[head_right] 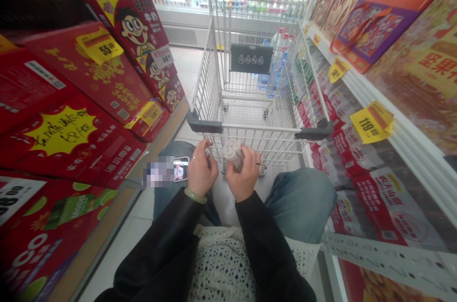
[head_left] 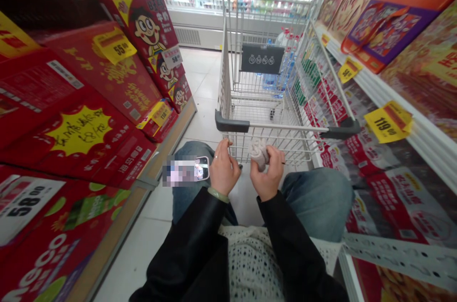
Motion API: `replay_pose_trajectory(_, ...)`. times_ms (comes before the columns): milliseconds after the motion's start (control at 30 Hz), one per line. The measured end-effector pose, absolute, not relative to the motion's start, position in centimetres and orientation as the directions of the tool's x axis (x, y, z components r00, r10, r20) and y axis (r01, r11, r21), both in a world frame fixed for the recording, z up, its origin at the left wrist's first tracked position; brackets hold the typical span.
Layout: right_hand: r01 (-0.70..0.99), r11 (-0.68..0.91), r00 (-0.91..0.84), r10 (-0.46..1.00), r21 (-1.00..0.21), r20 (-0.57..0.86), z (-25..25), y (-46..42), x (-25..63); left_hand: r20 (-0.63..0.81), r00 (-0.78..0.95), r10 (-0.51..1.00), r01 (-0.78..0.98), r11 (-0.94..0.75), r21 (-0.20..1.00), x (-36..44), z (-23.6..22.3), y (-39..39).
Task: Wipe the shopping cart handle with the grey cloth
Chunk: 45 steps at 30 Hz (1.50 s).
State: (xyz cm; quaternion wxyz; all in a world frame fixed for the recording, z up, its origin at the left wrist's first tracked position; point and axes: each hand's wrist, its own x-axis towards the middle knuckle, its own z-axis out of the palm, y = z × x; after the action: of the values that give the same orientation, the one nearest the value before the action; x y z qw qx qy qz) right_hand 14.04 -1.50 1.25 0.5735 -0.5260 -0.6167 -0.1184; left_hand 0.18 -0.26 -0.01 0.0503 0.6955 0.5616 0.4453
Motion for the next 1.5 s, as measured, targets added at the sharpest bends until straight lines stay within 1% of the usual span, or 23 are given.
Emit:
replay_pose_trajectory(67, 0.751, 0.512, 0.080, 0.557, -0.417, 0.827, 1.5, -1.3, 13.5, 0.560, -0.037, 0.828, 0.733, -0.358, 0.578, 0.2, 0.0, -0.3)
replay_pose_trajectory(133, 0.727, 0.560, 0.013, 0.568, -0.398, 0.823, 1.8, -1.2, 13.3, 0.551, -0.039, 0.834, 0.737, -0.348, 0.579, 0.1, 0.2, -0.4)
replay_pose_trajectory(200, 0.724, 0.555, 0.039, 0.560, -0.409, 0.828, 2.0, -1.1, 13.6, 0.542, -0.031, 0.840, 0.746, -0.341, 0.571, 0.0, 0.3, -0.4)
replay_pose_trajectory(267, 0.738, 0.518, 0.103, 0.546, -0.432, 0.831, 2.1, -1.3, 14.6, 0.537, -0.021, 0.843, 0.750, -0.342, 0.566, 0.0, 0.6, -0.5)
replay_pose_trajectory(333, 0.767, 0.441, 0.195, 0.532, -0.467, 0.824, 2.1, -1.7, 16.5, 0.544, -0.017, 0.839, 0.749, -0.349, 0.563, 0.0, 0.7, -0.5)
replay_pose_trajectory(400, 0.798, 0.327, 0.309, 0.500, -0.506, 0.809, 1.9, -2.1, 19.0, 0.552, -0.021, 0.834, 0.748, -0.353, 0.562, 0.0, 0.8, -0.4)
replay_pose_trajectory(467, 0.817, 0.186, 0.424, 0.447, -0.546, 0.787, 1.7, -2.5, 21.9, 0.554, -0.030, 0.832, 0.747, -0.349, 0.566, 0.1, 0.7, -0.4)
replay_pose_trajectory(567, 0.798, -0.001, 0.565, 0.350, -0.603, 0.747, 1.4, -2.7, 25.5, 0.560, -0.039, 0.828, 0.747, -0.348, 0.566, 0.3, 0.4, -0.2)
replay_pose_trajectory(600, 0.783, -0.036, 0.598, 0.317, -0.621, 0.736, 1.3, -2.7, 26.2, 0.563, -0.038, 0.825, 0.747, -0.351, 0.565, 0.4, 0.3, -0.2)
replay_pose_trajectory(667, 0.753, -0.059, 0.647, 0.255, -0.656, 0.719, 1.3, -2.5, 27.0, 0.565, -0.035, 0.824, 0.743, -0.357, 0.566, 0.4, 0.1, -0.1)
replay_pose_trajectory(733, 0.723, -0.032, 0.681, 0.207, -0.691, 0.703, 1.6, -2.3, 26.7, 0.565, -0.038, 0.824, 0.739, -0.358, 0.571, 0.4, 0.0, -0.1)
replay_pose_trajectory(800, 0.705, 0.013, 0.694, 0.192, -0.709, 0.694, 2.1, -2.1, 25.7, 0.570, -0.043, 0.821, 0.739, -0.358, 0.572, 0.4, 0.0, -0.1)
replay_pose_trajectory(900, 0.732, 0.045, 0.657, 0.218, -0.680, 0.722, 3.0, -2.1, 23.7, 0.576, -0.050, 0.816, 0.739, -0.357, 0.571, 0.5, 0.1, -0.2)
replay_pose_trajectory(1000, 0.793, 0.097, 0.558, 0.281, -0.602, 0.781, 4.0, -2.3, 21.2, 0.571, -0.054, 0.819, 0.737, -0.353, 0.576, 0.6, 0.2, -0.3)
replay_pose_trajectory(1100, 0.820, 0.260, 0.408, 0.359, -0.510, 0.840, 4.8, -2.2, 18.1, 0.571, -0.057, 0.819, 0.733, -0.354, 0.580, 0.7, 0.1, -0.3)
replay_pose_trajectory(1200, 0.774, 0.436, 0.257, 0.445, -0.458, 0.858, 5.2, -1.7, 15.0, 0.578, -0.054, 0.814, 0.740, -0.356, 0.570, 0.6, 0.0, -0.3)
replay_pose_trajectory(1267, 0.735, 0.500, 0.204, 0.482, -0.458, 0.852, 5.4, -1.4, 13.6, 0.581, -0.056, 0.812, 0.748, -0.350, 0.563, 0.5, 0.0, -0.3)
replay_pose_trajectory(1367, 0.717, 0.506, 0.212, 0.498, -0.479, 0.841, 5.6, -1.3, 13.2, 0.569, -0.061, 0.820, 0.753, -0.336, 0.565, 0.4, 0.1, -0.3)
replay_pose_trajectory(1433, 0.728, 0.457, 0.265, 0.499, -0.511, 0.825, 5.6, -1.6, 14.3, 0.561, -0.056, 0.826, 0.751, -0.336, 0.569, 0.4, 0.2, -0.4)
replay_pose_trajectory(1500, 0.743, 0.371, 0.354, 0.488, -0.557, 0.798, 5.4, -2.0, 16.3, 0.562, -0.053, 0.825, 0.747, -0.341, 0.571, 0.4, 0.2, -0.4)
